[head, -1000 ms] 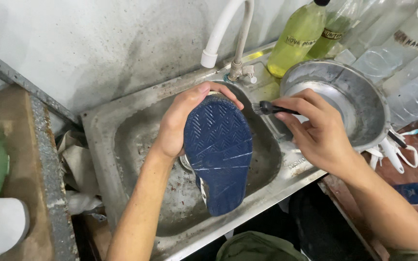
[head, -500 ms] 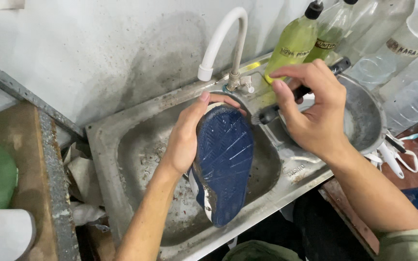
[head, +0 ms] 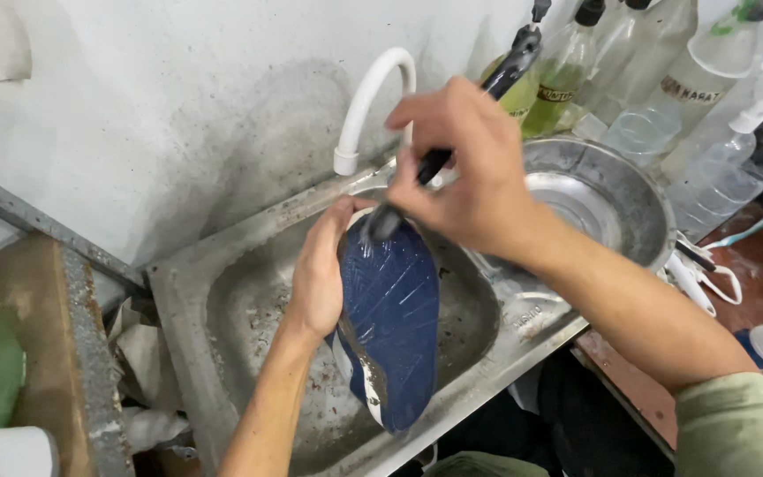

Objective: The person scrubs the sole of a blue shoe with a black brush and a light blue toothbrush in a sink. They apply a white cleaning agent from a bottle and rinse the shoe under running water.

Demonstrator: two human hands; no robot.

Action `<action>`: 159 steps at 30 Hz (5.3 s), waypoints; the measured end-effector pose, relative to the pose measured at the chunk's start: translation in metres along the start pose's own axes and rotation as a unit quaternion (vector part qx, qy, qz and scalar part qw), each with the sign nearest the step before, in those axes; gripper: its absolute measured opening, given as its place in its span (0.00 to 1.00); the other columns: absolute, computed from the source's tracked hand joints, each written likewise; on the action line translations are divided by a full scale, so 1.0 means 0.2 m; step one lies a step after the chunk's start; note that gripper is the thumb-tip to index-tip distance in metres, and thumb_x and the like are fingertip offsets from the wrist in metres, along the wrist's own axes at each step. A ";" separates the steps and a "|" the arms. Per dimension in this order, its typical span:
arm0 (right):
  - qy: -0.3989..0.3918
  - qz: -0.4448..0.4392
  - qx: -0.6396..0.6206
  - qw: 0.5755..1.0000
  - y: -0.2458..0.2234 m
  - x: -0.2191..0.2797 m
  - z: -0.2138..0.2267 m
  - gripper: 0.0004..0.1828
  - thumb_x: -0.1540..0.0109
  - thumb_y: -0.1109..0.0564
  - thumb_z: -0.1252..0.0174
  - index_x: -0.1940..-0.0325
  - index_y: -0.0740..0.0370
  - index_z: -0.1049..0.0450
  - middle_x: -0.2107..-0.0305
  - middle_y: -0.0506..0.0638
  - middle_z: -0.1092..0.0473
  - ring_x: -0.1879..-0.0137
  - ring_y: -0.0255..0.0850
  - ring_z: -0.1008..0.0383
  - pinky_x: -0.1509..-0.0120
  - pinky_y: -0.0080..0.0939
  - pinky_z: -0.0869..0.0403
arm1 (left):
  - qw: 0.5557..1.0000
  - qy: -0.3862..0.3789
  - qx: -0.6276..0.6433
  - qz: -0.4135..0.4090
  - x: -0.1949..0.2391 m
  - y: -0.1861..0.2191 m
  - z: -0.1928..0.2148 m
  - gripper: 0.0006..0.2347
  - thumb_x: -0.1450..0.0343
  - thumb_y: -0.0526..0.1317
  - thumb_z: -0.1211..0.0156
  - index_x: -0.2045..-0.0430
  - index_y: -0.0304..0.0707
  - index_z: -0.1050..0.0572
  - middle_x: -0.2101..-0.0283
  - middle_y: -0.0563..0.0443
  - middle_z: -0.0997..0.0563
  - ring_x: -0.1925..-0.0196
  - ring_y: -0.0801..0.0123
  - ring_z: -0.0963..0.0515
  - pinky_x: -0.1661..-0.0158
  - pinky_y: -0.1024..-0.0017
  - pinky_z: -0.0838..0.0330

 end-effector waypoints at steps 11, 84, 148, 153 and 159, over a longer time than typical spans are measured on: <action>-0.399 -0.416 0.259 0.775 0.83 0.89 0.29 0.23 0.14 0.39 0.47 0.49 0.58 0.23 0.67 0.58 0.20 0.62 0.61 0.22 0.59 0.63 0.26 | 0.983 -0.069 0.171 0.014 0.07 0.07 -0.08 0.21 0.14 0.49 0.55 0.53 0.28 0.17 0.50 0.28 0.06 0.53 0.48 0.05 0.50 0.53 0.07; -0.408 -0.124 0.178 0.887 0.01 0.23 -0.36 0.44 0.38 0.59 0.29 0.20 0.37 0.33 0.44 0.55 0.29 0.61 0.77 0.14 0.54 0.79 0.15 | 0.959 0.079 0.220 0.159 -0.08 -0.27 0.13 0.20 0.23 0.57 0.31 0.81 0.46 0.20 0.83 0.43 0.21 0.80 0.60 0.14 0.75 0.69 0.22; -0.126 -0.227 0.433 0.863 0.07 1.15 1.14 0.29 0.29 0.64 0.14 0.30 0.74 0.23 0.35 0.71 0.29 0.28 0.69 0.28 0.18 0.67 0.37 | 0.939 0.069 0.290 0.173 -0.12 -0.34 0.17 0.26 0.16 0.52 0.52 0.60 0.24 0.13 0.58 0.29 0.07 0.60 0.48 0.08 0.55 0.56 0.13; -0.428 -0.311 0.287 0.798 0.60 1.18 0.46 0.21 0.32 0.59 0.28 0.34 0.57 0.17 0.42 0.55 0.19 0.30 0.57 0.19 0.25 0.56 0.21 | 0.919 0.175 0.302 0.184 -0.08 -0.28 0.16 0.16 0.25 0.52 0.27 0.75 0.39 0.17 0.75 0.39 0.12 0.77 0.58 0.08 0.80 0.71 0.15; -0.595 -0.376 0.243 0.668 0.96 1.46 0.16 0.11 0.31 0.51 0.32 0.49 0.48 0.07 0.51 0.52 0.10 0.40 0.58 0.09 0.37 0.60 0.14 | 0.914 0.176 0.309 0.196 -0.08 -0.36 0.18 0.16 0.26 0.52 0.25 0.73 0.37 0.16 0.74 0.37 0.11 0.76 0.57 0.08 0.79 0.70 0.15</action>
Point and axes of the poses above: each hand's wrist, its own x-axis away from the middle knuckle, its own z-axis out of the back of the hand, y = z × x, the point moved 9 cm from there along -x, towards the middle knuckle
